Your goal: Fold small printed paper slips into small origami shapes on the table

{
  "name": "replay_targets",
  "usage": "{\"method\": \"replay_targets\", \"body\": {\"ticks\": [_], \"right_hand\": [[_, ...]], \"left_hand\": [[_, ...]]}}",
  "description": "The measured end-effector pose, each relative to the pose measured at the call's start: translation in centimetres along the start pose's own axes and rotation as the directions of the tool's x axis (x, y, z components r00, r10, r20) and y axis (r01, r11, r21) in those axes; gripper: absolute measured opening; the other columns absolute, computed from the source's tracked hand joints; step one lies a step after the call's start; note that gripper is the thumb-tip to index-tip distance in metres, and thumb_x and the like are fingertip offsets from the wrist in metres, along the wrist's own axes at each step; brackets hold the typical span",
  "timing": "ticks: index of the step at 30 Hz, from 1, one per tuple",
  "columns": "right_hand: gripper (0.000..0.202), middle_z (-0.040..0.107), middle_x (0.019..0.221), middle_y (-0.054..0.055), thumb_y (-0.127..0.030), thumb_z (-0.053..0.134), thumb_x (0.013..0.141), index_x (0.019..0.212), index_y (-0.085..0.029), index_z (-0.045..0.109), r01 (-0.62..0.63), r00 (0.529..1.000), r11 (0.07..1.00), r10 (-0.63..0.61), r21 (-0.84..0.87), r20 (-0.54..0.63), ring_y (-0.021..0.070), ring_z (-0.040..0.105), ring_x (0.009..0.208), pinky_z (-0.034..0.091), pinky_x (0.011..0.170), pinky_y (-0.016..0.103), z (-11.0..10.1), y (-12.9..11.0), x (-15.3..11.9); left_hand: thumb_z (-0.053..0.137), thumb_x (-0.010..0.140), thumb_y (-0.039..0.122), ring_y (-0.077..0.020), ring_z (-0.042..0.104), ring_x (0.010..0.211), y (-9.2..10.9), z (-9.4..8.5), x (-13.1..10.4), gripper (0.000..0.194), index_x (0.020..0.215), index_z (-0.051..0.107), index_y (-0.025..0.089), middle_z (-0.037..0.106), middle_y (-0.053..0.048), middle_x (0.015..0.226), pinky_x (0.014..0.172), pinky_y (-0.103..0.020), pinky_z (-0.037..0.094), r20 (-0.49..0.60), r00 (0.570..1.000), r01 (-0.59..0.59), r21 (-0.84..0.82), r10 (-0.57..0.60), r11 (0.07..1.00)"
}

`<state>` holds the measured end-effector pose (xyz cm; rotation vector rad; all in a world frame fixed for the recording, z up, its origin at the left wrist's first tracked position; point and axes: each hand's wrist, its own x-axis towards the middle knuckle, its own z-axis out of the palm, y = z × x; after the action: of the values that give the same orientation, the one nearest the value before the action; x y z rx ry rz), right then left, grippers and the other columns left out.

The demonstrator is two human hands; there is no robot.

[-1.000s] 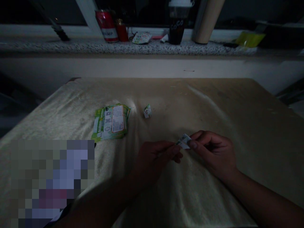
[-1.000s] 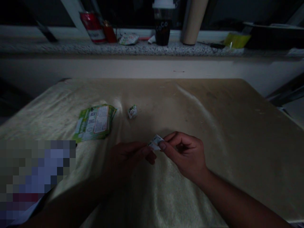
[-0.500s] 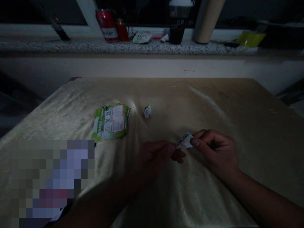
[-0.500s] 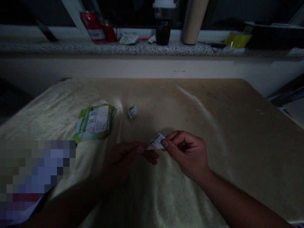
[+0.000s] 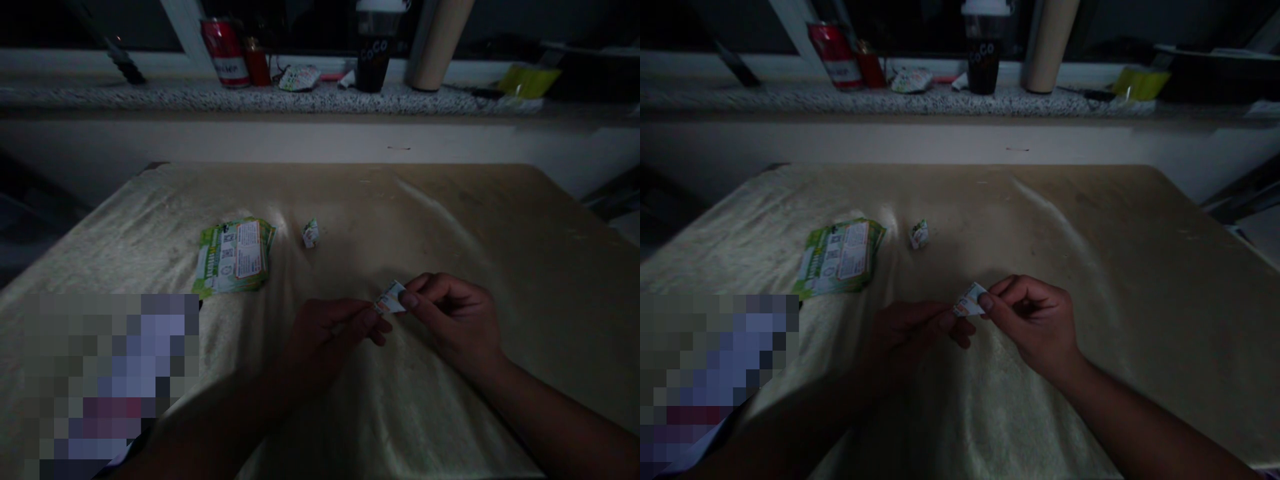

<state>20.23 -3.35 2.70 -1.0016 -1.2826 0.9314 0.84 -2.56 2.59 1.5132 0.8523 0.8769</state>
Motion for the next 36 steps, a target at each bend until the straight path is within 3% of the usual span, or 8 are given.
{"method": "replay_targets", "body": {"ticks": [11, 21, 27, 36], "right_hand": [[0.022, 0.073, 0.066, -0.001, -0.014, 0.077, 0.080, 0.062, -0.019, 0.066, -0.022, 1.000, 0.999, 0.022, 0.024, -0.001, 0.0100, 0.067, 0.059, 0.052, 0.055, 0.019, -0.16, 0.28, -0.16], [0.021, 0.073, 0.065, 0.001, -0.012, 0.078, 0.077, 0.061, -0.018, 0.066, -0.056, 0.998, 0.998, 0.056, 0.005, 0.008, 0.0097, 0.066, 0.057, 0.051, 0.052, 0.018, -0.03, -0.09, -0.05], [0.020, 0.074, 0.065, 0.001, -0.011, 0.078, 0.077, 0.061, -0.018, 0.067, -0.050, 0.998, 0.999, 0.050, 0.014, 0.025, 0.0093, 0.067, 0.057, 0.052, 0.053, 0.017, 0.08, -0.18, -0.04], [0.020, 0.074, 0.064, 0.002, -0.016, 0.080, 0.077, 0.061, -0.018, 0.067, -0.095, 0.995, 0.995, 0.095, 0.020, 0.008, 0.0109, 0.067, 0.058, 0.052, 0.053, 0.019, -0.11, 0.11, -0.05]], "left_hand": [[0.055, 0.097, 0.027, -0.0144, 0.074, 0.069, -0.05, -0.27, 0.16, 0.028, 0.090, 0.078, 0.013, 0.078, -0.005, 0.076, 0.069, -0.024, 0.056, 0.034, 0.996, -0.078, 0.038, 0.077, 0.996], [0.055, 0.096, 0.028, -0.0147, 0.073, 0.068, -0.26, -0.19, 0.04, 0.028, 0.086, 0.077, 0.012, 0.077, -0.006, 0.074, 0.067, -0.023, 0.054, 0.041, 0.998, -0.056, 0.039, 0.054, 0.998], [0.059, 0.093, 0.028, -0.0111, 0.068, 0.058, 0.19, 0.04, 0.35, 0.030, 0.072, 0.074, 0.013, 0.073, -0.003, 0.063, 0.057, -0.019, 0.050, -0.015, 0.999, -0.035, 0.096, 0.037, 0.995], [0.055, 0.097, 0.026, -0.0103, 0.070, 0.064, 0.17, 0.01, 0.22, 0.030, 0.078, 0.075, 0.015, 0.075, -0.002, 0.069, 0.066, -0.020, 0.051, 0.016, 0.995, -0.098, 0.117, 0.097, 0.988]]}}
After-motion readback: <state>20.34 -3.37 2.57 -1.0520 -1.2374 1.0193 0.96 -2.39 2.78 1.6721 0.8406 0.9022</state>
